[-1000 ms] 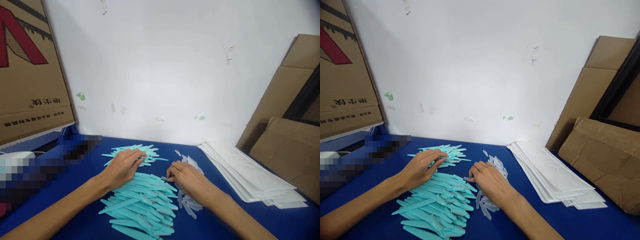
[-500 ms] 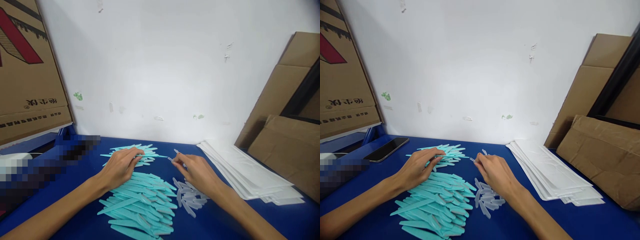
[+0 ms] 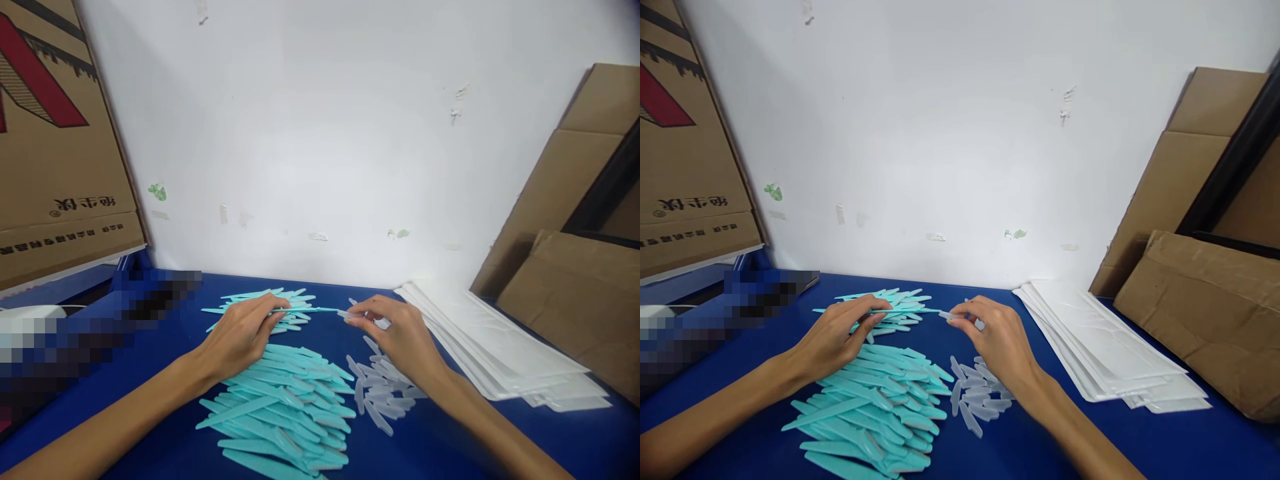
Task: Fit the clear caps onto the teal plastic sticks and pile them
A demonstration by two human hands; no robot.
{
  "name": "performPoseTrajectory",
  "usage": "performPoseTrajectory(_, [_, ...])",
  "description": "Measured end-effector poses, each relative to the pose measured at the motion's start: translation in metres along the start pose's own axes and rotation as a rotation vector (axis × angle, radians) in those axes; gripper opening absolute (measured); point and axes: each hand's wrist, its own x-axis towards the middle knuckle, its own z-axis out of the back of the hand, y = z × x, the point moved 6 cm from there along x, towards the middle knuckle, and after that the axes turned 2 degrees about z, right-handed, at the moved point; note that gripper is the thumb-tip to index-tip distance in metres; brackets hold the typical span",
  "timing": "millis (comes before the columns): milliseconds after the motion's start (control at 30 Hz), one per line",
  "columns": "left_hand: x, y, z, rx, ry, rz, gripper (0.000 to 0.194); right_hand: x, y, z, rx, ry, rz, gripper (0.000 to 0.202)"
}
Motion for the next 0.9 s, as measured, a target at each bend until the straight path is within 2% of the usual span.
performPoseTrajectory(367, [-0.001,-0.001,0.000,-0.045,-0.011,-0.023,0.016,-0.001,0.005,0.002,0.002,-0.068,0.023,0.008])
performPoseTrajectory(633, [-0.005,-0.012,-0.005,-0.067,0.031,-0.066,0.017,-0.008,0.024,-0.010,0.070,-0.012,0.196,0.013])
performPoseTrajectory(800, [-0.007,-0.017,-0.005,-0.075,-0.012,-0.066,0.016,-0.014,0.030,-0.015,0.066,-0.030,0.257,0.017])
performPoseTrajectory(900, [-0.004,-0.016,-0.010,-0.001,0.055,-0.094,0.019,-0.015,0.030,-0.018,-0.010,-0.019,0.275,0.016])
